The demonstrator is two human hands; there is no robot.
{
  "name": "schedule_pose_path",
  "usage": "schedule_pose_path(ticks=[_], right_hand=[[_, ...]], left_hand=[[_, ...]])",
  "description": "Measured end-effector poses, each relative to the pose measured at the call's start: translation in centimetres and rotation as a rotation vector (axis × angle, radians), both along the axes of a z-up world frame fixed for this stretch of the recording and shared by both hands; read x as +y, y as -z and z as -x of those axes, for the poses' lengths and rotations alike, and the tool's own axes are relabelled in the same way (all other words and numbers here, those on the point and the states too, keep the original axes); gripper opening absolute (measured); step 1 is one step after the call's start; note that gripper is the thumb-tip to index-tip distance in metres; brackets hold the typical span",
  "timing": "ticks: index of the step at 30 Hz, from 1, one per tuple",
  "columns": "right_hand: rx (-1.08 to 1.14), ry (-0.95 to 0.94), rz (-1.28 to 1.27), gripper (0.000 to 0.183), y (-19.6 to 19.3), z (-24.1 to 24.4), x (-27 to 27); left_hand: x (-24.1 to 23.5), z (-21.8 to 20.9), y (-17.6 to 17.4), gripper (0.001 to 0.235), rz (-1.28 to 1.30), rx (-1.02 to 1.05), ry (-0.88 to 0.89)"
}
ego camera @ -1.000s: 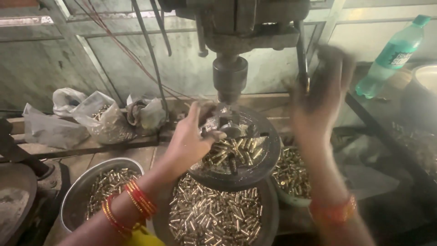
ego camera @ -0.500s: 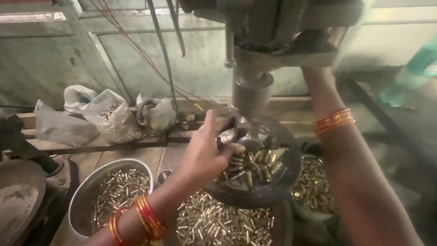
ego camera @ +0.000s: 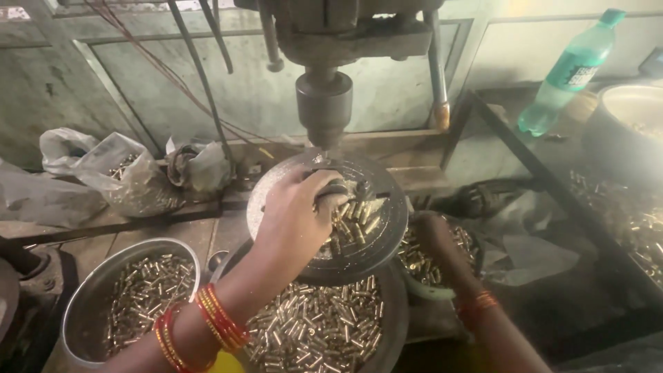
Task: The recorder is placing small metal cylindrical parts into a fixture and pulling the lever of a tapping machine or drill press to process them.
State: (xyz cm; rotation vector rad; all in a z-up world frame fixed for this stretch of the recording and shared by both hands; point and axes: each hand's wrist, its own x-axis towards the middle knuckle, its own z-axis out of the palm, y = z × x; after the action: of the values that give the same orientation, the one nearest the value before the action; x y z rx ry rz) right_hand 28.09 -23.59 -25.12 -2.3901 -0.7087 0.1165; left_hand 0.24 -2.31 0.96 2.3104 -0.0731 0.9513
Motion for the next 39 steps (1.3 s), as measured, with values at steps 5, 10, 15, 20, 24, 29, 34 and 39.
schedule_pose_path(ticks=[5, 10, 15, 20, 24, 29, 34, 39], right_hand=[[0.132, 0.129, 0.278, 0.018, 0.5, 2.6, 1.7], [-0.167, 0.025, 0.554, 0.031, -0.1, 3.9, 2.3], [-0.267, 0.063, 0.394, 0.033, -2.2, 5.4, 1.1], [0.015, 0.286, -0.3, 0.022, -10.0, 9.9, 0.0], [0.143, 0.317, -0.775, 0.012, -18.0, 15.9, 0.9], [0.291, 0.126, -1.028, 0.017, -21.9, 20.9, 3.9], [0.44, -0.135, -1.31, 0.017, -20.8, 21.6, 5.3], [0.114, 0.075, -0.935, 0.028, -21.5, 22.0, 6.0]], left_hand=[[0.3, -0.4, 0.3, 0.021, -0.09, -0.017, -0.021], [0.2, 0.5, -1.3, 0.02, 0.031, 0.23, -0.006], [1.6, 2.2, -3.0, 0.034, 0.161, 0.483, -0.006], [3.6, 2.4, -2.1, 0.034, 0.346, 0.53, 0.081], [3.0, 1.4, -1.1, 0.038, 0.774, 0.67, 0.22], [1.1, 1.7, -1.5, 0.039, 0.943, 0.702, 0.31], [1.5, 0.8, 0.5, 0.038, 1.196, 0.64, 0.463], [2.6, 0.7, 0.3, 0.037, 1.013, 0.579, 0.358]])
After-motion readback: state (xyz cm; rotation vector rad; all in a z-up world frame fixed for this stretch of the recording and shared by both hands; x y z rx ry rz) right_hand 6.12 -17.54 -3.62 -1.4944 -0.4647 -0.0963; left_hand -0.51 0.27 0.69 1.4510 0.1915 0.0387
